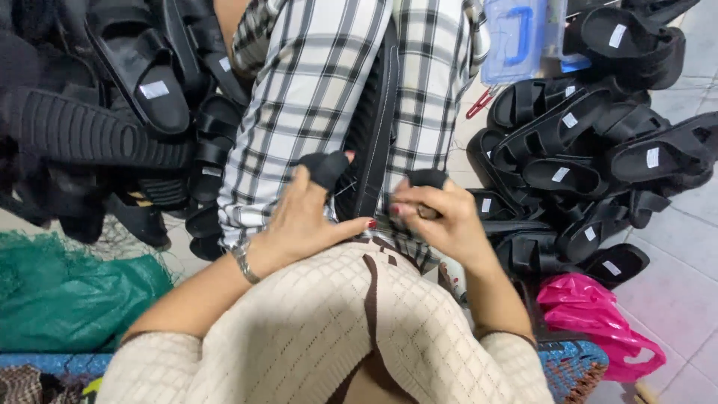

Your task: Hand-sewing the sole of a black sandal while sitting on the floor among many other shoes.

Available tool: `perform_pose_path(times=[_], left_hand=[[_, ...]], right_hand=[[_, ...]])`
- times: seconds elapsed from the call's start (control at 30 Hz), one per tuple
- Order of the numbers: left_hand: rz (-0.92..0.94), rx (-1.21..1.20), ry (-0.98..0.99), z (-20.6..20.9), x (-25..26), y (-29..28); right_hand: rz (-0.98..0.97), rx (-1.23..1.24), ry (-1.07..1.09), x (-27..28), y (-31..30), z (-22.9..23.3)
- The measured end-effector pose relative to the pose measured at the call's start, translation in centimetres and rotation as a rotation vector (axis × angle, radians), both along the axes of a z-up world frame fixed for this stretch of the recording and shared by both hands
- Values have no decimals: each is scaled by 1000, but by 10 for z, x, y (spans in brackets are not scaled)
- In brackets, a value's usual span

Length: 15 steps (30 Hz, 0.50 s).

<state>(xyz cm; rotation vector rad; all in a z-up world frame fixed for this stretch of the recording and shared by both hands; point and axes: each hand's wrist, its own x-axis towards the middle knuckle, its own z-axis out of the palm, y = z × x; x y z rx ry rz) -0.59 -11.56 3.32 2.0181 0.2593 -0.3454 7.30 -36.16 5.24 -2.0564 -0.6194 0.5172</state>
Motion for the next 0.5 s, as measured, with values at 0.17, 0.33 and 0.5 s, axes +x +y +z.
perform_pose_path(times=[0.17,0.33,0.5], left_hand=[[-178,136,-106,-14,1,2],[-184,97,-99,-17,-7,0],[-110,-45,-44,4,8,14]], right_hand=[[-37,636,445,3,33,-21],[41,479,249,-4,21,-27],[82,716,578,11,29,-5]])
